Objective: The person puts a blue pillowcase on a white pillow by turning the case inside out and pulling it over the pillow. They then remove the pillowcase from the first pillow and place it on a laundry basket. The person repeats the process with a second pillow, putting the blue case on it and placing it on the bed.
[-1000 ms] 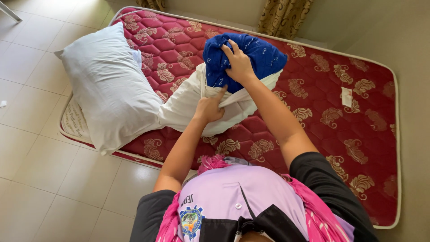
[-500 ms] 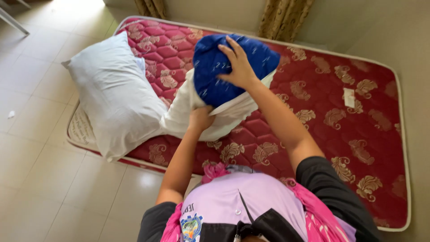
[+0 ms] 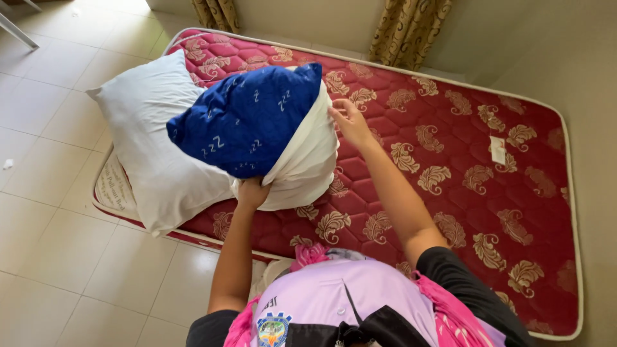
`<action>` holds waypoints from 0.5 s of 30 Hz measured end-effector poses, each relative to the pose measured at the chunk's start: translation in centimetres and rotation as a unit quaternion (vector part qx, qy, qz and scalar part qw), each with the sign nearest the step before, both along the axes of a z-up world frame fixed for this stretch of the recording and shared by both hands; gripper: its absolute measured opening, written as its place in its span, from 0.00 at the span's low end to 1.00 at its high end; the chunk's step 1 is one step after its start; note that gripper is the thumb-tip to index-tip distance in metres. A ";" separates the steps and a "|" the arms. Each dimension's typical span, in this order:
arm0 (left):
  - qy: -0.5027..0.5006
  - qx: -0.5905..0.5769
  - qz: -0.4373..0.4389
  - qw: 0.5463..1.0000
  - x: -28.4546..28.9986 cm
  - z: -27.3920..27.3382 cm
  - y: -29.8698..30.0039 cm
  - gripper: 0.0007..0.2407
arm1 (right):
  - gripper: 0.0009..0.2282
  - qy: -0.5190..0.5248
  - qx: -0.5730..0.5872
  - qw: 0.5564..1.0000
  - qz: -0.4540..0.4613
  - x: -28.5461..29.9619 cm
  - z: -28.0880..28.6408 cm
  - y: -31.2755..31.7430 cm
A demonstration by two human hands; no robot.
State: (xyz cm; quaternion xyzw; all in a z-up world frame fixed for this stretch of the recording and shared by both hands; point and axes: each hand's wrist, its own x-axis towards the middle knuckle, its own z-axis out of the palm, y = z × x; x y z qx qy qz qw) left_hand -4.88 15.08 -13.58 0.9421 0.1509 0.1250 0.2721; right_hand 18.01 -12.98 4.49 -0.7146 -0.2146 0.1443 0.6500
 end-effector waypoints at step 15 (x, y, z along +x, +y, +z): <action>0.056 0.016 0.022 0.998 -6.8 12.6 -1.1 0.18 | 0.24 -0.076 0.015 0.996 -0.037 -0.8 2.3 9.9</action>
